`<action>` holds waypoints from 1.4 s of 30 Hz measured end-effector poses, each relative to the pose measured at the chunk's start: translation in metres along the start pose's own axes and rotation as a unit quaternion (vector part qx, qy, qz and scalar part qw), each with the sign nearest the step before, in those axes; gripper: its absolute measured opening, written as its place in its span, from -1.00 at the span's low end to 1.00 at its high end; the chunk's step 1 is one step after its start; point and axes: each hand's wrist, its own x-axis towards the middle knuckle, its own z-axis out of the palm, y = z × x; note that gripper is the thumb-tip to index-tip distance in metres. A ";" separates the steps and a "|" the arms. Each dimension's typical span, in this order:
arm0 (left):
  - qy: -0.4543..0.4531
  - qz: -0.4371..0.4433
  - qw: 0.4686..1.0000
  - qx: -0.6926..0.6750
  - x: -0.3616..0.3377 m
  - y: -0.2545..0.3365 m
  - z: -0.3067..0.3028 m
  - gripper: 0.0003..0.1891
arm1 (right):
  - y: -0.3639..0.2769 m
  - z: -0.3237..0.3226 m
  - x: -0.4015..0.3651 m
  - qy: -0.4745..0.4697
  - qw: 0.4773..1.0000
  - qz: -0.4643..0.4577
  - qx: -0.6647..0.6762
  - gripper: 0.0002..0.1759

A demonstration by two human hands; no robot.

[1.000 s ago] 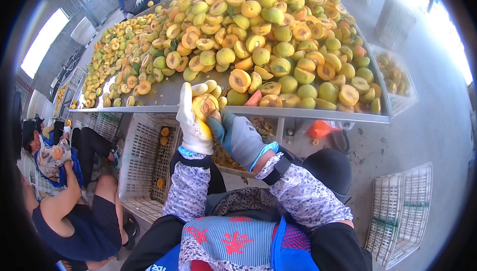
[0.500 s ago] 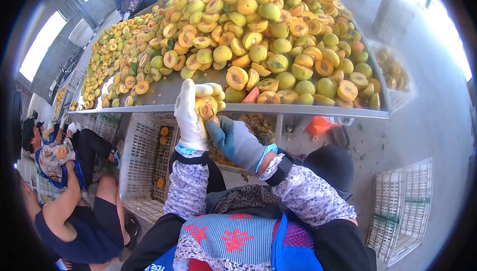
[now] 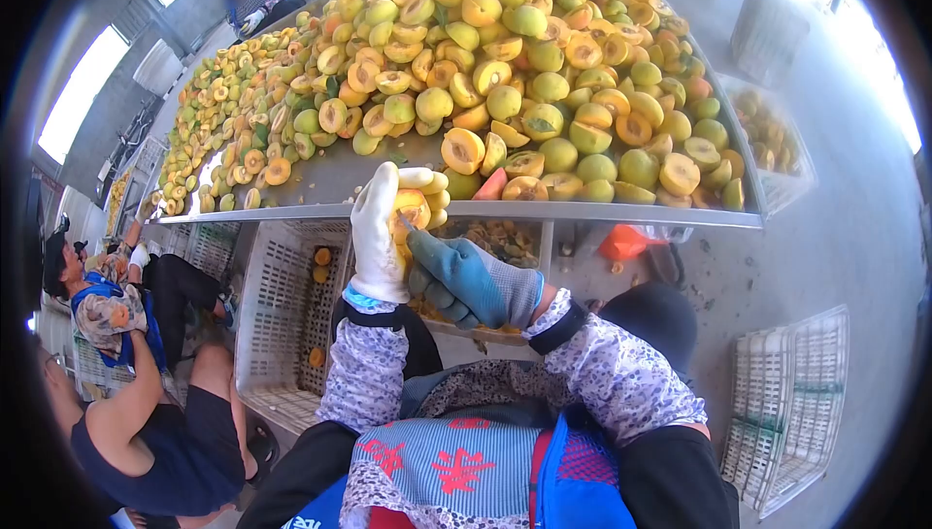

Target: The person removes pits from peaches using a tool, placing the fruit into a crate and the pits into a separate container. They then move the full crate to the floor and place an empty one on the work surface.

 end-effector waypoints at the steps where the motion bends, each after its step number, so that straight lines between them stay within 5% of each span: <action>1: -0.026 -0.003 1.000 0.007 0.001 -0.002 -0.005 -0.50 | 0.000 0.002 0.000 0.002 1.000 0.001 -0.014 -0.30; 3: -0.077 -0.006 0.997 0.016 0.006 -0.003 -0.016 -0.52 | -0.001 0.002 -0.001 0.007 0.999 0.005 -0.048 -0.31; 7: -0.170 -0.033 0.974 -0.148 0.010 -0.007 -0.017 -0.56 | 0.023 -0.020 0.021 -0.204 0.968 0.023 0.144 -0.33; 9: -0.117 -0.033 0.975 -0.185 0.014 -0.015 -0.018 -0.61 | 0.022 -0.021 0.023 -0.250 0.947 0.012 0.199 -0.37; 12: -0.009 -0.061 0.958 -0.280 0.029 -0.021 -0.034 -0.65 | 0.007 0.001 0.010 0.020 0.994 0.021 -0.109 -0.46; 14: 0.081 0.001 0.959 -0.271 0.034 -0.005 -0.064 -0.63 | 0.052 -0.017 0.027 0.146 0.909 -0.137 -0.365 -0.53; 15: 0.122 0.013 0.966 -0.225 0.029 0.012 -0.079 -0.61 | 0.067 -0.025 0.032 0.205 0.826 -0.211 -0.480 -0.56; 16: 0.168 0.036 0.977 -0.123 0.025 0.030 -0.091 -0.55 | 0.054 -0.021 0.017 0.206 0.833 -0.125 -0.498 -0.63; 18: 0.215 0.076 0.957 0.181 0.029 0.045 -0.135 -0.60 | 0.052 -0.023 0.015 0.240 0.826 -0.169 -0.482 -0.62; 19: 0.279 -0.020 0.877 0.391 0.021 0.063 -0.130 -0.62 | 0.052 -0.023 0.015 0.257 0.821 -0.190 -0.472 -0.61; 21: 0.264 0.150 0.768 0.564 0.025 0.057 -0.124 -0.60 | 0.044 -0.022 0.016 0.268 0.826 -0.203 -0.452 -0.61; 23: 0.140 0.218 0.851 0.457 0.036 0.044 -0.079 -0.57 | 0.043 -0.022 0.017 0.266 0.829 -0.204 -0.446 -0.61; 25: 0.043 0.192 0.873 0.447 0.054 0.015 -0.031 -0.44 | 0.045 -0.025 0.018 0.251 0.831 -0.194 -0.458 -0.61; 27: -0.016 0.236 0.819 0.522 0.078 -0.020 -0.003 -0.30 | 0.047 -0.027 0.016 0.249 0.821 -0.175 -0.483 -0.61; 29: -0.086 0.126 0.827 0.541 0.086 -0.034 0.019 -0.34 | 0.049 -0.029 0.013 0.246 0.816 -0.155 -0.499 -0.60; 33: -0.017 0.189 0.840 0.508 0.086 -0.031 0.014 -0.52 | 0.039 -0.036 0.006 0.262 0.818 -0.150 -0.490 -0.60; 34: 0.000 0.209 0.877 0.433 0.085 -0.028 0.009 -0.59 | 0.036 -0.037 0.005 0.269 0.820 -0.154 -0.482 -0.60; 35: -0.023 0.122 0.971 0.205 0.078 -0.027 0.005 -0.63 | 0.032 -0.034 0.003 0.286 0.826 -0.213 -0.436 -0.62; 37: -0.041 0.104 0.988 0.106 0.069 -0.014 -0.004 -0.65 | 0.022 -0.027 0.004 0.311 0.826 -0.328 -0.337 -0.63; 41: -0.091 0.016 0.994 -0.063 0.030 0.005 -0.006 -0.68 | 0.020 -0.017 0.021 0.331 0.841 -0.340 -0.258 -0.62; 42: -0.123 0.055 0.987 -0.091 0.025 -0.003 -0.010 -0.71 | 0.024 -0.017 0.028 0.337 0.839 -0.344 -0.252 -0.62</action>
